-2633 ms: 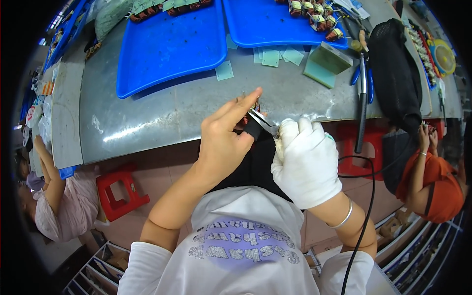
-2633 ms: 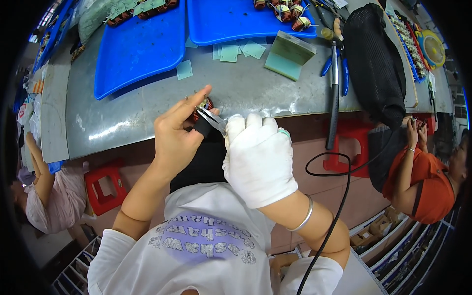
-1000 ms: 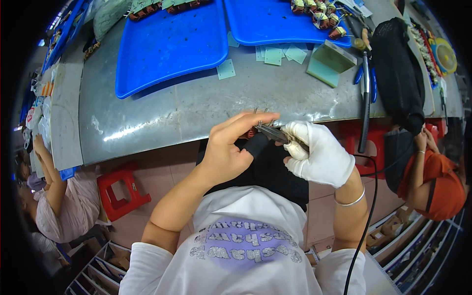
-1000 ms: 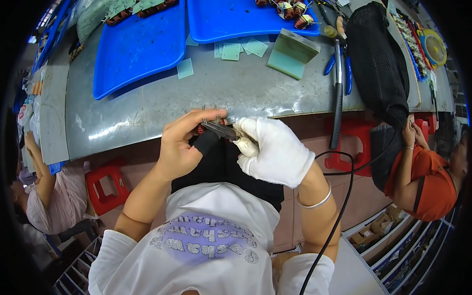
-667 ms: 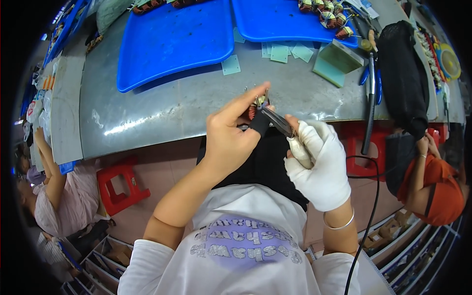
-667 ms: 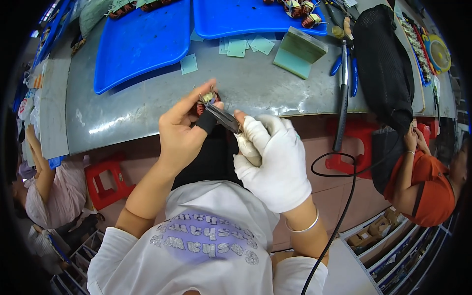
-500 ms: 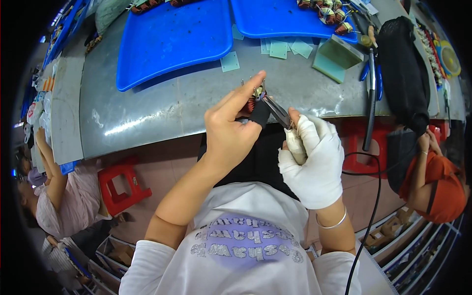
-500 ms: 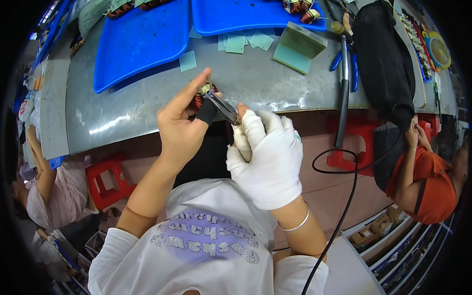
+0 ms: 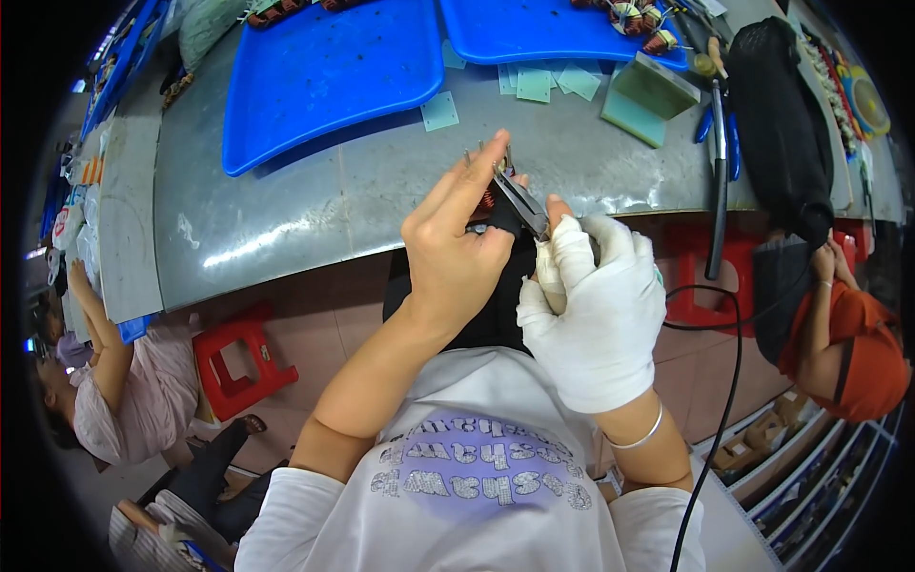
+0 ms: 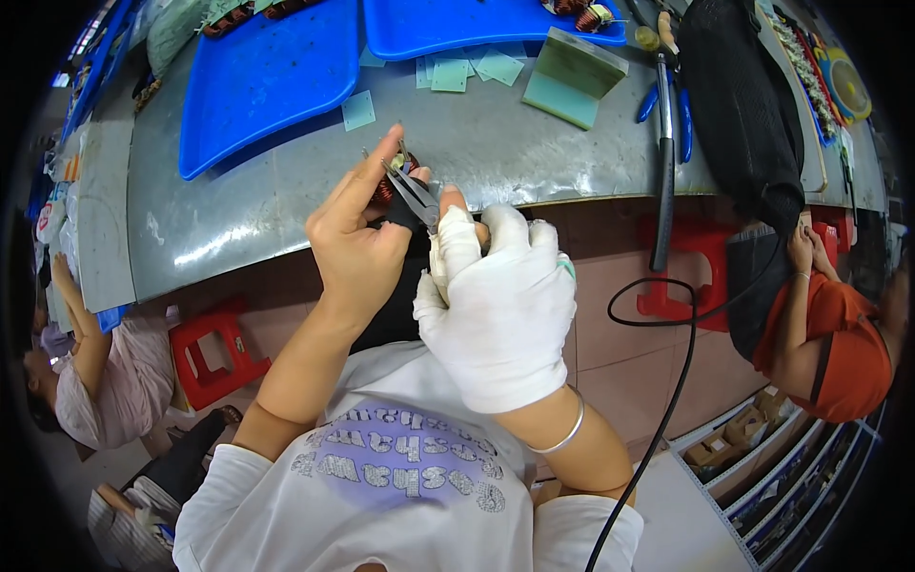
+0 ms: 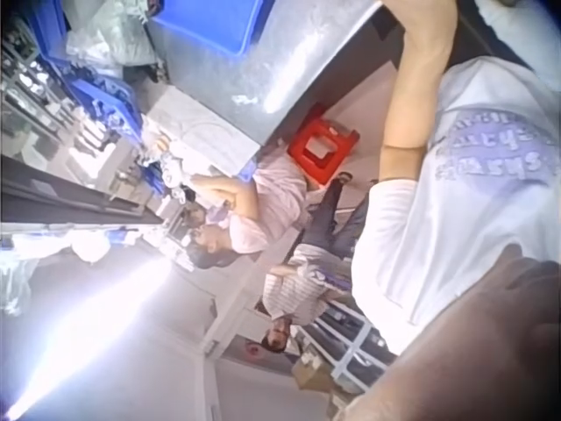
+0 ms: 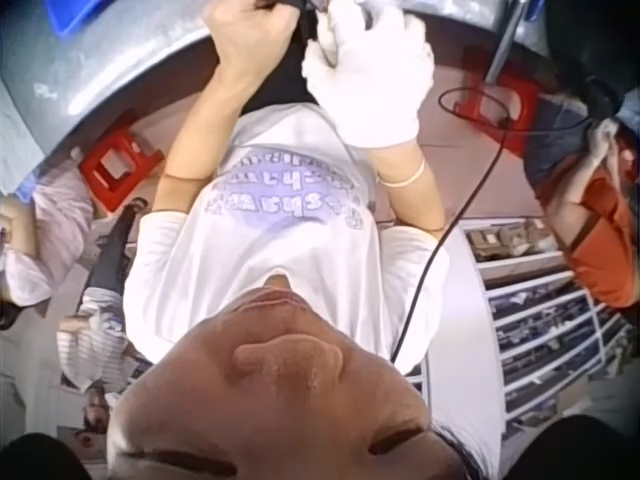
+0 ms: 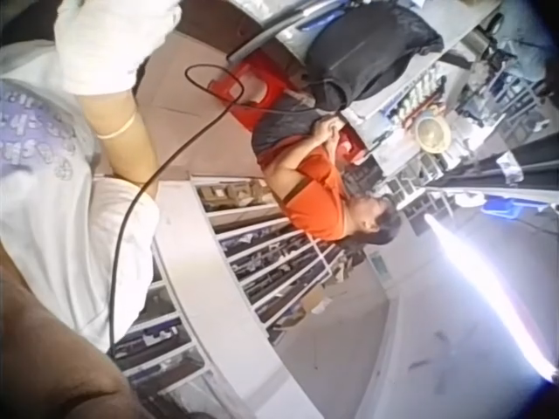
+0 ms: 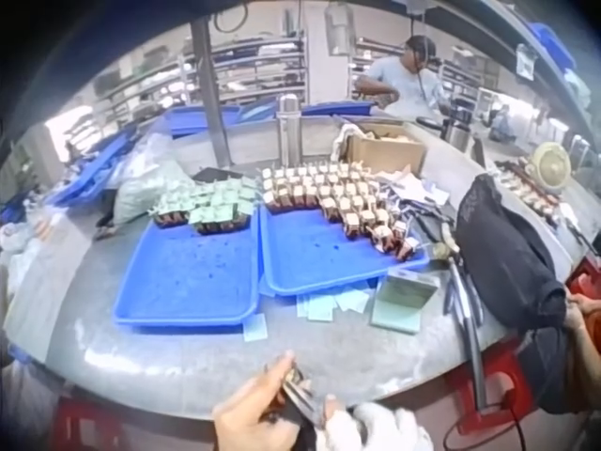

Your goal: The person assembles small electronic coil components at a workbench using pliers and a hammer.

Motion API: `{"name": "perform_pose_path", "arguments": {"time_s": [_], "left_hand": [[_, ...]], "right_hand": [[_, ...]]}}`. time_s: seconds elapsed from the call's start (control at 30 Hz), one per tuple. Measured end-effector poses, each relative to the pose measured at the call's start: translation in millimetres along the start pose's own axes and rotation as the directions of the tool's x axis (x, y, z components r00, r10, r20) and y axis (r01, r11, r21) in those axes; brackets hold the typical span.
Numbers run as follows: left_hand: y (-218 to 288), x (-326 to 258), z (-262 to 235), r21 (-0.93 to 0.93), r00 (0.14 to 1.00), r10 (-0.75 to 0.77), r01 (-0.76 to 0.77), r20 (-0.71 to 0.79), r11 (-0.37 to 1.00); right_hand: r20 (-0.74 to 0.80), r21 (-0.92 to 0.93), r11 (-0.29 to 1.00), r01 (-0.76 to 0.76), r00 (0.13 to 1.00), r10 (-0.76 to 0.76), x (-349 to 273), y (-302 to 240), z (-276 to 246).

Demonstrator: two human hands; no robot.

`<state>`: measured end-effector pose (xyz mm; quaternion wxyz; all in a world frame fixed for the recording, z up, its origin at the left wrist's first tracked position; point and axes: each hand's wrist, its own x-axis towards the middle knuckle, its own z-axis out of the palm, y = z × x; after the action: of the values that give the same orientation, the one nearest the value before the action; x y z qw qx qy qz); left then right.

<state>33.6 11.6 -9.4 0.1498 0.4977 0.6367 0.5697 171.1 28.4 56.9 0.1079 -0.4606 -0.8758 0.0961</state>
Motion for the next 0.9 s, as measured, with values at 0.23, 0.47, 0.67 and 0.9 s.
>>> {"name": "perform_pose_path", "arguments": {"time_s": [0.23, 0.47, 0.67, 0.9], "left_hand": [[0, -7, 3, 0.004, 0.998, 0.008, -0.007, -0.055, 1.0], [-6, -9, 7, -0.038, 0.994, 0.011, -0.015, -0.112, 0.999], [-8, -10, 10, -0.082, 0.989, 0.035, -0.047, -0.144, 0.996], [-5, -10, 10, -0.003, 0.991, 0.02, -0.021, -0.132, 1.0]], "right_hand": [[-0.051, -0.035, 0.998, 0.043, 0.998, -0.045, 0, 3, 10], [-0.053, -0.019, 0.992, 0.123, 0.991, -0.124, 4, 13, 16], [-0.046, 0.075, 0.991, 0.114, 0.993, -0.111, 4, 13, 21], [0.131, 0.343, 0.939, -0.03, 0.991, -0.017, 5, 14, 18]]}}
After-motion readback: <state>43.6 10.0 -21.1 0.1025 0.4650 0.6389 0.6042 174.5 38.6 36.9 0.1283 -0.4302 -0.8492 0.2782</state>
